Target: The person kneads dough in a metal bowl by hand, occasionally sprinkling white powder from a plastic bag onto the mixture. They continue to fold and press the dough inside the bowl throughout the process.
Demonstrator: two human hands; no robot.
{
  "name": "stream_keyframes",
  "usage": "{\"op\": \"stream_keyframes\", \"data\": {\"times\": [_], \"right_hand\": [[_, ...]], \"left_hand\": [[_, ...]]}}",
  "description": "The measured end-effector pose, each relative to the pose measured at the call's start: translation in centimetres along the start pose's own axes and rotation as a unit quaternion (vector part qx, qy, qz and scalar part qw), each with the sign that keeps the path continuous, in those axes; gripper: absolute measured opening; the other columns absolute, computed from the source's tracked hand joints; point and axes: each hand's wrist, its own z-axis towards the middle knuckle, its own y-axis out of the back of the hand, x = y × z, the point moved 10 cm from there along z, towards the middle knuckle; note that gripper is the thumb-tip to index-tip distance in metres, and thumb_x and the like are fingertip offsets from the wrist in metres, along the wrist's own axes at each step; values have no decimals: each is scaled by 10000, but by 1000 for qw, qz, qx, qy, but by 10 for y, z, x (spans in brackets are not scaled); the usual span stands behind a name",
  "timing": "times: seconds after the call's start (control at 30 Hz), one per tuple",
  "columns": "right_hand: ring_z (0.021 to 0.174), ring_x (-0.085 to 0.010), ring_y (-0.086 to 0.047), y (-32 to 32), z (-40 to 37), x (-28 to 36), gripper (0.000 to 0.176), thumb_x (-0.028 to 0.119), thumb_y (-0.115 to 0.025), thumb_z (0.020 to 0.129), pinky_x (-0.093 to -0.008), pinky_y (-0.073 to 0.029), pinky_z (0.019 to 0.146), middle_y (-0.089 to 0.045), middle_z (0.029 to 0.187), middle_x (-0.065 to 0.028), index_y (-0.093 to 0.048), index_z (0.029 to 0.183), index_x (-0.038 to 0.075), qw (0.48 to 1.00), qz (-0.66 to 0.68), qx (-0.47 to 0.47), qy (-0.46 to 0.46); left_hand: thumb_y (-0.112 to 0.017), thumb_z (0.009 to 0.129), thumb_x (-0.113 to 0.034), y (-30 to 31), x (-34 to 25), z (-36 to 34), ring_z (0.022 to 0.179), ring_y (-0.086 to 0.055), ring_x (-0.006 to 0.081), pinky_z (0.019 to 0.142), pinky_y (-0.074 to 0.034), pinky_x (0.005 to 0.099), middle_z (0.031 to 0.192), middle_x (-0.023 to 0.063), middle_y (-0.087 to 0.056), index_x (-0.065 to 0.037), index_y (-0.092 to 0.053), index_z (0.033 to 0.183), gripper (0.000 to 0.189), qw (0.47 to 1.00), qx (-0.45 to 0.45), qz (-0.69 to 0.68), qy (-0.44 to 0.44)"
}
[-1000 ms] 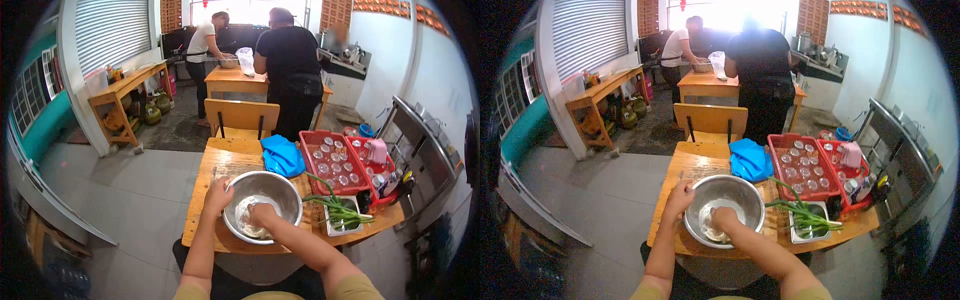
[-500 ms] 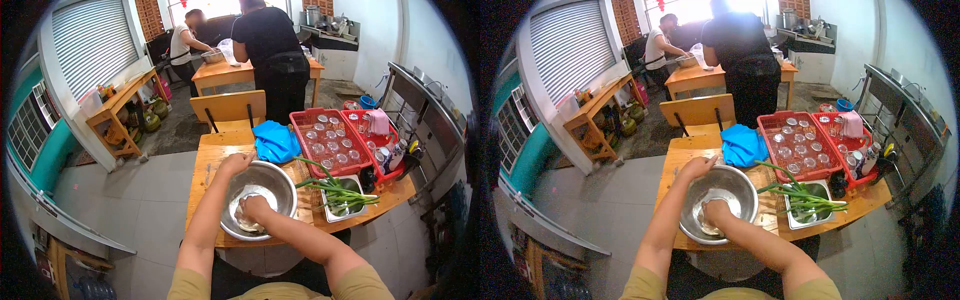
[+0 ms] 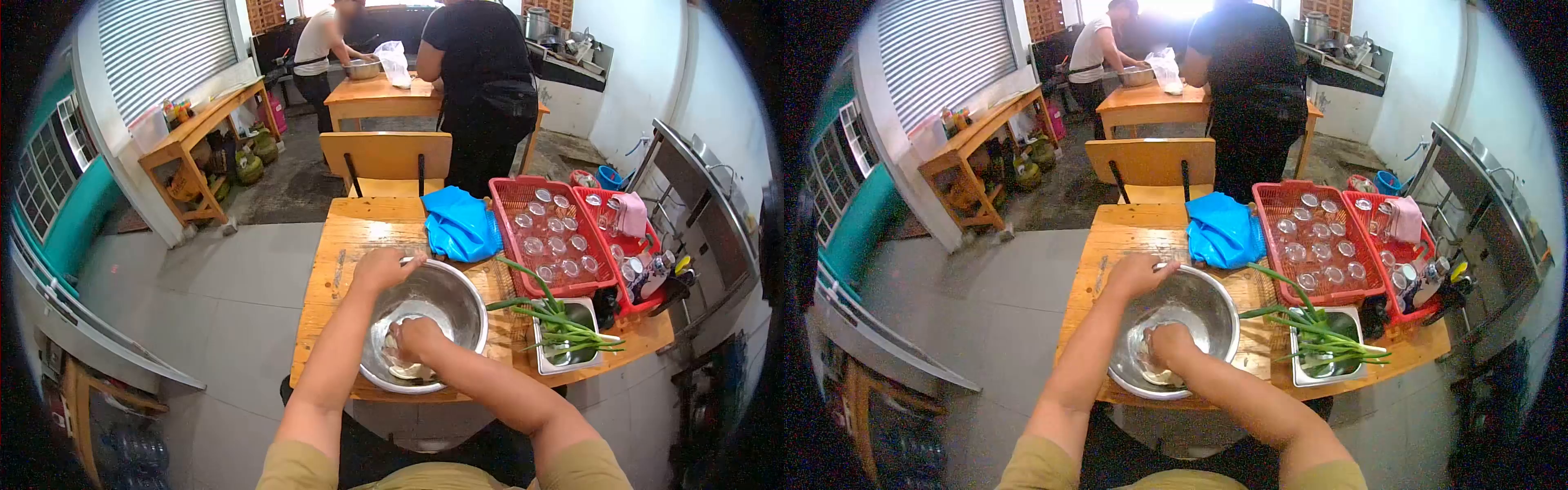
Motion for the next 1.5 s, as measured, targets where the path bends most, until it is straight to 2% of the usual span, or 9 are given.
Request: {"op": "stream_keyframes", "data": {"times": [0.1,0.13,0.17,0.47,0.63,0.97,1.17,1.23,1.5], "right_hand": [[915,-372,-721,1,-2,0,599,570,-617,921,-485,-569,804,-725,1034,-194,-631,1266,80,1000,-12,-11,4],[868,-364,-733,6,-2,0,563,509,-656,895,-471,-582,763,-738,918,-182,-658,1237,61,998,-8,-62,18],[868,-364,-733,4,1,-2,563,509,-656,895,-471,-582,763,-738,918,-182,-658,1237,61,998,-13,-61,18],[938,-377,-728,5,-3,1,599,548,-651,885,-489,-581,823,-730,1041,-217,-646,1272,92,1000,-13,-21,3],[935,-390,-725,-1,-1,-3,650,522,-715,809,-482,-583,815,-733,1047,-210,-635,1294,97,999,-42,-6,26],[885,-408,-711,10,-7,3,588,374,-789,766,-520,-547,760,-727,976,-199,-602,1223,55,999,-26,6,21],[903,-416,-707,4,-4,4,599,437,-779,777,-521,-546,766,-725,992,-203,-605,1199,48,999,-23,2,36],[940,-416,-713,0,-2,3,696,602,-676,844,-520,-558,798,-727,1043,-220,-609,1257,46,998,-37,19,43],[919,-414,-709,7,-10,3,664,605,-655,865,-520,-553,793,-723,1022,-216,-612,1214,42,1000,-11,-3,22]], "left_hand": [[-463,910,-771,8,2,-1,1016,-694,415,904,-536,517,1036,223,-738,-102,-793,1048,759,999,-27,-27,5],[-479,897,-778,8,3,-2,1011,-696,413,907,-536,515,1037,220,-740,-100,-795,1042,762,999,-29,-33,2],[-496,885,-785,9,4,-2,1007,-698,411,910,-537,513,1038,216,-741,-99,-796,1035,765,999,-30,-40,-1],[-549,843,-800,15,12,-11,977,-712,394,897,-552,496,1010,223,-741,-105,-806,998,757,998,-37,-53,25],[-562,850,-780,20,19,-15,977,-712,388,890,-558,490,1003,219,-743,-109,-806,1004,731,994,-77,-68,28],[-542,904,-720,23,26,-32,977,-714,375,862,-568,495,1007,195,-750,-98,-788,1014,678,990,-131,-53,20],[-564,898,-702,22,33,-34,999,-710,375,889,-559,493,1017,194,-748,-92,-784,999,656,987,-137,-77,24],[-568,900,-693,18,34,-31,997,-710,376,890,-559,492,1012,196,-748,-90,-783,987,647,987,-138,-77,21],[-563,919,-658,20,30,-30,988,-712,384,889,-562,492,1014,209,-743,-63,-780,997,638,987,-137,-80,22]]}}
